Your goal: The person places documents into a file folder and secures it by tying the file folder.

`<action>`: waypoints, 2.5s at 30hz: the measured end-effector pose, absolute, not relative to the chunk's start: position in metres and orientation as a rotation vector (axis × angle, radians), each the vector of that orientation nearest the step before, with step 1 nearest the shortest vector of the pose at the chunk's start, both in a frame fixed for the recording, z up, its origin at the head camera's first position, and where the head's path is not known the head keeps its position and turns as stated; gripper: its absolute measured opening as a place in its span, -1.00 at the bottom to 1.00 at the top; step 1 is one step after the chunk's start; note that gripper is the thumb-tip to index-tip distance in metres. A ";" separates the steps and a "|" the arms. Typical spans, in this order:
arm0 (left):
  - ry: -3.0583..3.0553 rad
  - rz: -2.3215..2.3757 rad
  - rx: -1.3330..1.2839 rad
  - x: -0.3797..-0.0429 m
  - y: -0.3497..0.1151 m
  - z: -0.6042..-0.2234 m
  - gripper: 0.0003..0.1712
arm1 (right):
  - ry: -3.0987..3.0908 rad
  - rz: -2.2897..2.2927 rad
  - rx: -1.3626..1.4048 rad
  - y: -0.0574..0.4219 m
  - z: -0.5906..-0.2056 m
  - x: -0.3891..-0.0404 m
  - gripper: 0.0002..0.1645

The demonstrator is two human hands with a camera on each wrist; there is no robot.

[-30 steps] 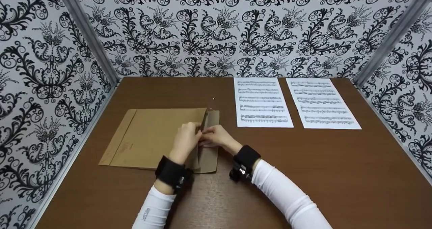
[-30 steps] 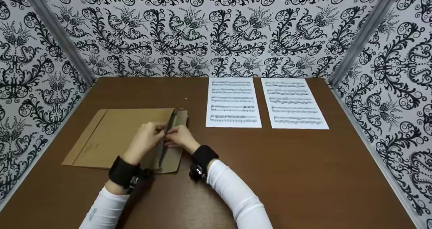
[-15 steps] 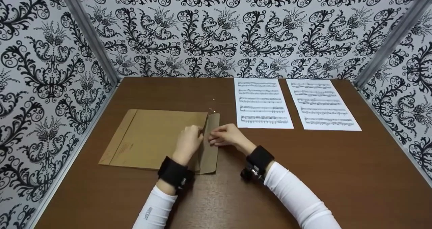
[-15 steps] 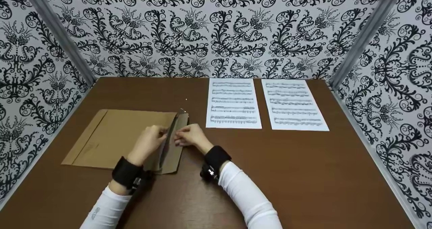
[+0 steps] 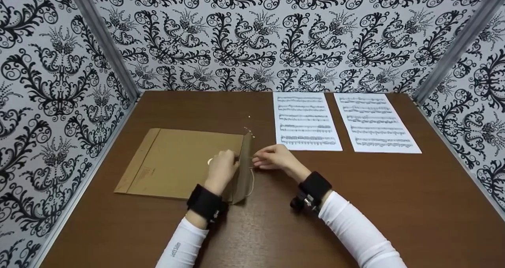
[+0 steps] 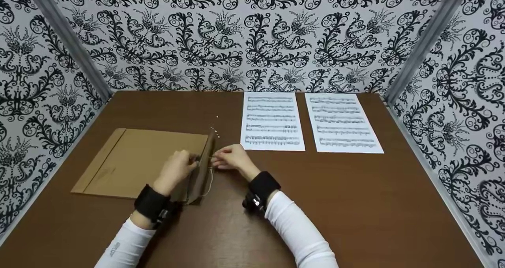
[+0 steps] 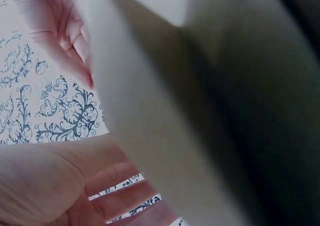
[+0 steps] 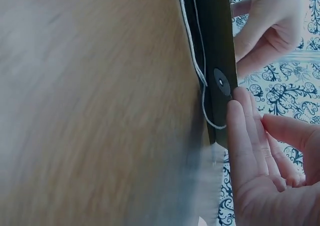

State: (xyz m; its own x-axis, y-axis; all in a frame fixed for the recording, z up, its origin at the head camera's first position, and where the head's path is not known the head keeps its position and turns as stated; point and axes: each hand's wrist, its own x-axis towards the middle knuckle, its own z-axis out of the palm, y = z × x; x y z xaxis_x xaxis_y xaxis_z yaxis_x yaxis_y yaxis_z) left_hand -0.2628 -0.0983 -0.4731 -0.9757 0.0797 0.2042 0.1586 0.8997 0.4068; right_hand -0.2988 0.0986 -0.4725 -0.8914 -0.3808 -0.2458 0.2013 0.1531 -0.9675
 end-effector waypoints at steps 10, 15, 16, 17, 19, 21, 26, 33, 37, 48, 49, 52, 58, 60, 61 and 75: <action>-2.895 -0.671 -0.285 -0.258 -0.100 -0.466 -0.83 | 2.058 -1.754 -0.185 0.128 -0.464 -0.299 -0.54; -2.852 -0.672 -0.329 -0.253 -0.094 -0.456 -0.81 | 2.146 -1.719 -0.179 0.153 -0.463 -0.301 -0.53; -2.833 -0.682 -0.354 -0.252 -0.092 -0.454 -0.82 | 2.168 -1.710 -0.178 0.158 -0.462 -0.301 -0.54; -2.813 -0.679 -0.386 -0.251 -0.090 -0.452 -0.83 | 2.190 -1.699 -0.177 0.163 -0.462 -0.302 -0.53; -2.779 -0.670 -0.444 -0.248 -0.085 -0.450 -0.83 | 2.232 -1.676 -0.177 0.173 -0.461 -0.303 -0.53; -2.760 -0.648 -0.491 -0.246 -0.079 -0.448 -0.82 | 2.267 -1.664 -0.173 0.182 -0.461 -0.304 -0.51; -2.732 -0.520 -0.638 -0.244 -0.063 -0.445 -0.89 | 2.358 -1.649 -0.173 0.205 -0.459 -0.304 -0.50; -2.636 -0.286 -0.807 -0.247 -0.044 -0.449 -0.75 | 2.559 -1.518 -0.201 0.232 -0.459 -0.304 -0.55; -2.639 -0.250 -0.867 -0.253 -0.038 -0.451 -0.75 | 2.776 -1.339 -0.211 0.244 -0.458 -0.306 -0.60; -3.067 0.041 -1.206 -0.271 -0.032 -0.449 -0.25 | 3.087 -0.887 -0.275 0.267 -0.463 -0.310 -0.60; -3.095 0.045 -1.204 -0.272 -0.031 -0.448 -0.20 | 3.091 -0.845 -0.261 0.268 -0.464 -0.311 -0.59; -3.152 0.061 -1.180 -0.274 -0.028 -0.448 -0.11 | 3.079 -0.756 -0.214 0.269 -0.465 -0.311 -0.56; -3.227 0.097 -1.123 -0.278 -0.022 -0.446 -0.07 | 3.099 -0.639 -0.252 0.267 -0.466 -0.310 -0.51; -3.236 0.119 -1.114 -0.281 -0.019 -0.445 -0.07 | 3.109 -0.626 -0.271 0.268 -0.467 -0.312 -0.50; -3.240 0.125 -1.111 -0.283 -0.018 -0.446 -0.07 | 3.112 -0.626 -0.275 0.269 -0.468 -0.313 -0.50; -3.295 0.171 -1.038 -0.304 -0.001 -0.447 -0.16 | 3.101 -0.544 -0.300 0.268 -0.473 -0.321 -0.56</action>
